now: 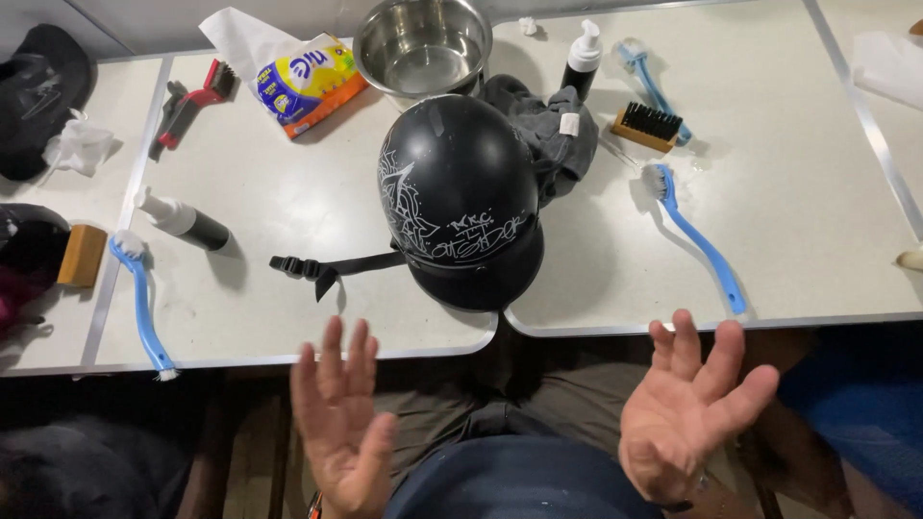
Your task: A person is cleaning a black motorcycle helmet at a workbench using a cloth, cleaning foam, and a small brush.
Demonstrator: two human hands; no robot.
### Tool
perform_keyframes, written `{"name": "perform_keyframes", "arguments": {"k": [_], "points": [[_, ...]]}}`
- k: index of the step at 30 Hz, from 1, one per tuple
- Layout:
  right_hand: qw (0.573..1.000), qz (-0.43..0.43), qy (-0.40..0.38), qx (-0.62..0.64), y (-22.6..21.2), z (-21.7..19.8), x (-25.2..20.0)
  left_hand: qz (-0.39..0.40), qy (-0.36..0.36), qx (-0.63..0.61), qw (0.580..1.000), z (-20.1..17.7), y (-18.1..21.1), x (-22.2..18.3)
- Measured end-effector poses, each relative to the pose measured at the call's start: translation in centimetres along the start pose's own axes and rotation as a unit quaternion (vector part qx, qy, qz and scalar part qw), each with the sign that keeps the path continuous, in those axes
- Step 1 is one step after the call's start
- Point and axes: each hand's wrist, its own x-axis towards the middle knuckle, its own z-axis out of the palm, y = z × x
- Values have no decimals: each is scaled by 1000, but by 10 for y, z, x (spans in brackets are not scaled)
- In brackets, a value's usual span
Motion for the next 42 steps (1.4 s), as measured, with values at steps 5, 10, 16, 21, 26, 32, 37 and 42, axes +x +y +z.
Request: {"name": "perform_keyframes", "arguments": {"k": [5,10,16,21,26,32,37,42], "points": [[998,54,-8,-32,4,6,19,-2,183,-33,982,4,-6,19],[993,88,-38,-72,23,-3,29,-61,164,-1,985,-3,-38,29],[981,174,51,-75,75,4,77,-53,187,32,980,-24,-86,67],[977,154,60,-136,164,0,167,-27,195,119,973,-40,-129,81],[922,262,40,-282,255,-6,240,-73,194,222,953,-39,-121,79],[862,368,-68,-341,282,14,274,-97,87,501,856,-29,-125,90],[909,115,-84,-391,270,15,277,-91,77,529,840,-26,-120,91],[964,-13,-152,-219,161,9,237,-57,79,535,839,-26,-122,87]]}}
